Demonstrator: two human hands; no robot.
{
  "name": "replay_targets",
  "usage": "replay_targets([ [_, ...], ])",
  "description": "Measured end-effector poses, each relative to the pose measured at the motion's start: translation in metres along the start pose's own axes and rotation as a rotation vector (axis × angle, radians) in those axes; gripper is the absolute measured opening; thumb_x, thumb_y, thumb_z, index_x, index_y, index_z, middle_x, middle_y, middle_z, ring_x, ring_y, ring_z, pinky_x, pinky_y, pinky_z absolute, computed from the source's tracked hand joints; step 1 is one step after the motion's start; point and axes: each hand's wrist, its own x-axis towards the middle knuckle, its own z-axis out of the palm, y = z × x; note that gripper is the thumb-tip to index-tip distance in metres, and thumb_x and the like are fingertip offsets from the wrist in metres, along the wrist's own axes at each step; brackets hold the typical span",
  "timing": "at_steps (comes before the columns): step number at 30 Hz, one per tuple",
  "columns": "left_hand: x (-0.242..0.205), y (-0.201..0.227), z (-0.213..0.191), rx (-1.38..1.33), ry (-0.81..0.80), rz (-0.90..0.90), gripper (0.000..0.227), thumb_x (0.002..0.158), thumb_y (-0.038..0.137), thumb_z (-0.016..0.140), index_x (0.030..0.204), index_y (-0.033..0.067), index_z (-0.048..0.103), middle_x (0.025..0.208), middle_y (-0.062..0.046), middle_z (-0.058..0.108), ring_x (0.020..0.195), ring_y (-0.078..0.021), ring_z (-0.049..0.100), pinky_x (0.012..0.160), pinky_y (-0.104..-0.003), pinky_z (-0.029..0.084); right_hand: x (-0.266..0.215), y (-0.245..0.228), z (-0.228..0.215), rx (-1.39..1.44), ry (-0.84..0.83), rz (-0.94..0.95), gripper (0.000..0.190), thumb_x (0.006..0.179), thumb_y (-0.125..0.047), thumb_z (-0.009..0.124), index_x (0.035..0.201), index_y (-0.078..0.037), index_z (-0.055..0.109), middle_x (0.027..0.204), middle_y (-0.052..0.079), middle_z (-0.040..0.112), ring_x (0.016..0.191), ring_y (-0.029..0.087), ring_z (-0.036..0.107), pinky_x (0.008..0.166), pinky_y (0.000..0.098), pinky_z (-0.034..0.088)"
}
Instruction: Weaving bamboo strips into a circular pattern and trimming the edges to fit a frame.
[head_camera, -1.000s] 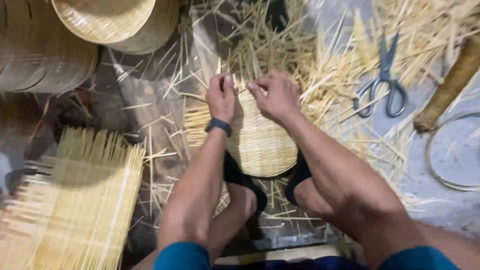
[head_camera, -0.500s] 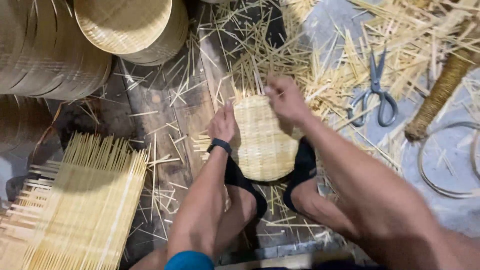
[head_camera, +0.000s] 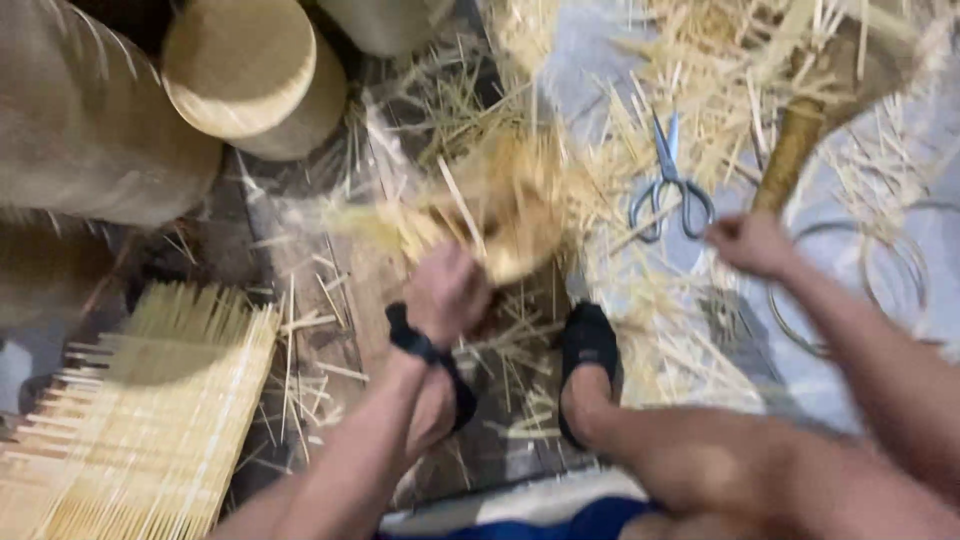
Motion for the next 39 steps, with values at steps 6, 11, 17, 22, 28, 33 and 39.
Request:
replay_targets([
  [6,-0.087,-0.004,0.03,-0.042,-0.268,-0.007,0.029,0.075,0.009,0.074,0.101,0.0094,0.063,0.098,-0.013,0.057,0.095,-0.0342,0.059,0.082,-0.044,0.048,0.036,-0.025,0.09,0.016,0.525,-0.145,0.062,0.081,-0.038,0.085,0.119,0.008,0.07,0.109,0.03,0.069,0.103,0.044,0.065,0.089,0.0493,0.052],
  [11,-0.031,-0.03,0.063,0.003,0.006,-0.711,0.061,0.079,0.035,0.077,0.126,0.0044,0.052,0.123,-0.019,0.054,0.12,-0.0391,0.052,0.1,-0.052,0.041,0.069,-0.055,0.077,-0.002,0.408,0.055,0.063,0.071,-0.041,0.087,0.109,0.007,0.072,0.107,0.028,0.074,0.1,0.041,0.071,0.095,0.0485,0.055],
  [17,0.021,0.002,0.116,0.142,-0.105,-1.067,0.134,0.056,0.067,0.088,0.158,0.0106,0.022,0.153,-0.03,0.027,0.139,-0.0497,0.031,0.109,-0.065,0.028,0.084,-0.043,0.083,0.146,0.242,0.2,0.053,0.069,-0.025,0.083,0.111,0.005,0.071,0.11,0.028,0.073,0.106,0.041,0.07,0.096,0.0464,0.054],
  [22,0.004,-0.001,0.093,0.1,-0.159,-0.84,0.123,0.06,0.056,0.088,0.162,0.0261,0.026,0.162,-0.03,0.018,0.145,-0.0523,0.024,0.114,-0.068,0.02,0.075,-0.043,0.091,0.134,0.313,0.167,0.063,0.07,-0.028,0.086,0.119,0.006,0.066,0.107,0.028,0.072,0.104,0.043,0.068,0.096,0.0475,0.052],
  [28,0.002,-0.007,0.072,0.041,-0.395,-0.383,0.115,0.057,0.035,0.086,0.16,0.0351,0.033,0.163,-0.023,0.023,0.148,-0.0493,0.028,0.118,-0.068,0.024,0.045,-0.059,0.069,0.759,-0.101,0.491,0.036,0.074,-0.007,0.071,0.105,0.011,0.065,0.088,0.025,0.073,0.074,0.037,0.075,0.067,0.0524,0.061],
  [33,0.0,-0.004,0.08,0.113,-0.531,-0.417,0.112,0.063,0.036,0.088,0.156,0.0211,0.028,0.16,-0.024,0.028,0.141,-0.0474,0.033,0.109,-0.068,0.032,-0.054,-0.114,0.053,1.057,0.071,-0.03,0.031,0.095,-0.023,0.08,0.094,0.002,0.063,0.069,0.011,0.061,0.054,0.015,0.057,0.047,0.0296,0.046],
  [39,-0.017,0.01,0.101,0.134,-0.342,-0.757,0.122,0.071,0.043,0.087,0.159,0.0005,0.013,0.146,-0.028,0.037,0.133,-0.0476,0.038,0.11,-0.061,0.029,-0.099,-0.232,0.06,0.577,-0.38,0.215,0.042,0.089,-0.044,0.073,0.086,-0.002,0.068,0.056,0.005,0.064,0.044,0.014,0.062,0.043,0.029,0.053],
])
